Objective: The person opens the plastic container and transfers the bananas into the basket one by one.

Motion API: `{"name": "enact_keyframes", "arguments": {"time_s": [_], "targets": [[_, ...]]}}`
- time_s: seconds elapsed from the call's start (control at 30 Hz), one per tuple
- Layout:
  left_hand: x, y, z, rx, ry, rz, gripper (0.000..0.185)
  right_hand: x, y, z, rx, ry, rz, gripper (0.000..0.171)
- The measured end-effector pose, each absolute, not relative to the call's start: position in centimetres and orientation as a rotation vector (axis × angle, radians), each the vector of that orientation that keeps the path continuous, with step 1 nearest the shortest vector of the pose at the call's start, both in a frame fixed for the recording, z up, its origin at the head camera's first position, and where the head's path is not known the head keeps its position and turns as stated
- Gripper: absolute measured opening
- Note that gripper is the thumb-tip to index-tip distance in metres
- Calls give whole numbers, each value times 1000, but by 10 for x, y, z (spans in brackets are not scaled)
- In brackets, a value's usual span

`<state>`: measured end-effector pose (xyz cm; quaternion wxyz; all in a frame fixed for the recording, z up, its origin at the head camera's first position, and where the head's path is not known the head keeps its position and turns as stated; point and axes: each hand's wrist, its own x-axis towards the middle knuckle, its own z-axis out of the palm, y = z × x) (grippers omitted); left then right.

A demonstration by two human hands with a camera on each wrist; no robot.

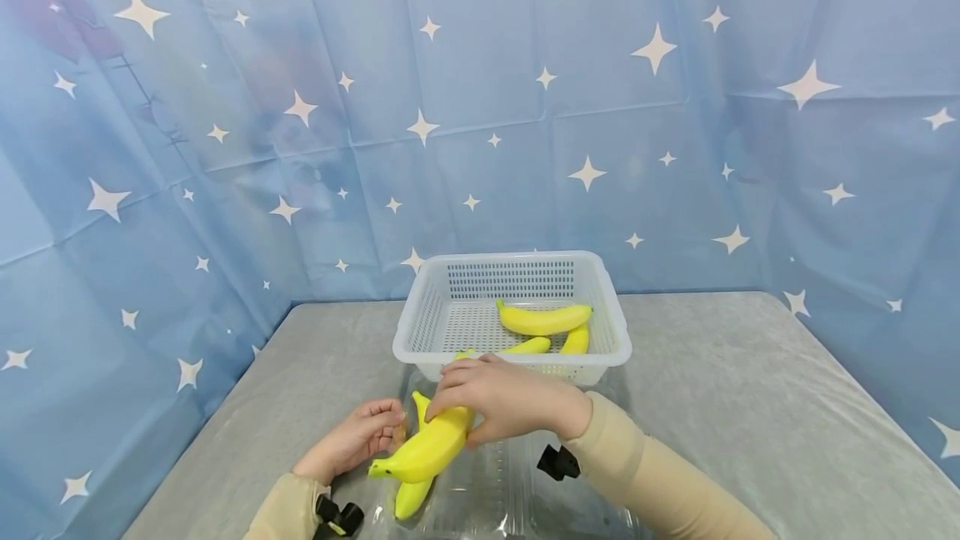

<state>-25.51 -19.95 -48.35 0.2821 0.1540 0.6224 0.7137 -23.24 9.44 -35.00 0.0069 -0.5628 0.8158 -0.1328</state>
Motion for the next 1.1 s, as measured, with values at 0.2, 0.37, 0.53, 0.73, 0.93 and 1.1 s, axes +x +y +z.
{"name": "enact_keyframes", "arguments": {"time_s": [0.2,0.37,0.53,0.73,0.93,1.1], "targets": [[-255,-199,-484,401,1680,1911,20,-234,95,-346,-1793,2560,-412,51],[-255,-199,-484,399,1691,1911,20,-235,95,-344,-1806,2570,-417,51],[-255,-199,-484,379,1696,1906,20,-236,96,-342,-1803,2583,-403,51],[-255,-199,-484,348,1720,1901,20,-238,96,-339,-1788,2597,-391,52],[-255,-198,-484,353,1730,1903,22,-238,96,-336,-1792,2593,-396,52],[-254,-198,-483,333,1744,1904,21,-238,96,-335,-1801,2606,-394,52]]}}
